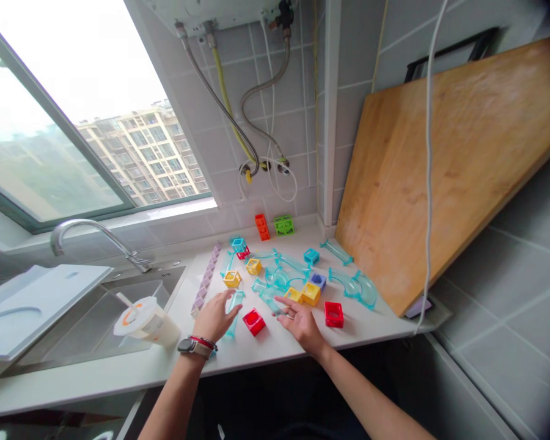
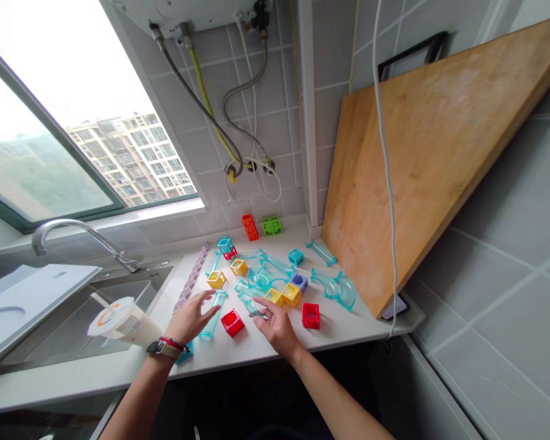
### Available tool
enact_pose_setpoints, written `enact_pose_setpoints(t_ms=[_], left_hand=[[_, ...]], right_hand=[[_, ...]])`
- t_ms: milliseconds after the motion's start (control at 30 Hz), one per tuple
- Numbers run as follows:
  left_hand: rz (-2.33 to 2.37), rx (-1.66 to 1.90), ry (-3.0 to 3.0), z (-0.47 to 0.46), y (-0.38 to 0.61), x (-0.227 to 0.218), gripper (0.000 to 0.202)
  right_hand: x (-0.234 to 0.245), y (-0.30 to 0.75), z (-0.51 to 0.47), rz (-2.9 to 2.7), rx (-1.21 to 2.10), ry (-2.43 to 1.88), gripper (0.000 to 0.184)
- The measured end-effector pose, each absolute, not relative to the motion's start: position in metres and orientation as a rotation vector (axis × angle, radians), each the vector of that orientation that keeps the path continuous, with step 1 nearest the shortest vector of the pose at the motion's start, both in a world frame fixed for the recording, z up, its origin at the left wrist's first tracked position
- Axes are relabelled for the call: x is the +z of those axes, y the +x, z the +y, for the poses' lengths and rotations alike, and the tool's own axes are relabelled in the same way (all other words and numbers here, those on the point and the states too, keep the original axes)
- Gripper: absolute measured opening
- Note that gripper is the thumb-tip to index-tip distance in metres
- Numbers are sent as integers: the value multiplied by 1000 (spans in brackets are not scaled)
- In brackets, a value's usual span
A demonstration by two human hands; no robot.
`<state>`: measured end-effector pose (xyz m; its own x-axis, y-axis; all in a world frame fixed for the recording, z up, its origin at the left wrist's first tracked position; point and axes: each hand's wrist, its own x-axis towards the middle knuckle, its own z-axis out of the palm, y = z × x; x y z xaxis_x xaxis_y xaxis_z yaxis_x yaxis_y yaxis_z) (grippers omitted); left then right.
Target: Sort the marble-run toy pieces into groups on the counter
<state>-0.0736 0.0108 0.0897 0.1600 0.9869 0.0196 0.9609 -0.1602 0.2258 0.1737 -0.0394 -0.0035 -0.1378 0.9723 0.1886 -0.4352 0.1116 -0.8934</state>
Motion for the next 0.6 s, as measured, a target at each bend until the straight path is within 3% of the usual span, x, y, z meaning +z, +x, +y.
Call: enact_pose_setpoints(t_ms=[200,433,600], left_hand=[[1862,47,2256,47,-40,79,35],[2023,-122,2140,90,-11,53,38],[2038,-49,2057,107,-10,46,37]], right_hand=[[-4,176,-38,-1049,1364,-698,36],[-5,176,-37,-1016,1338,-778,37],[-4,175,-37,-1010,1334,-756,37]])
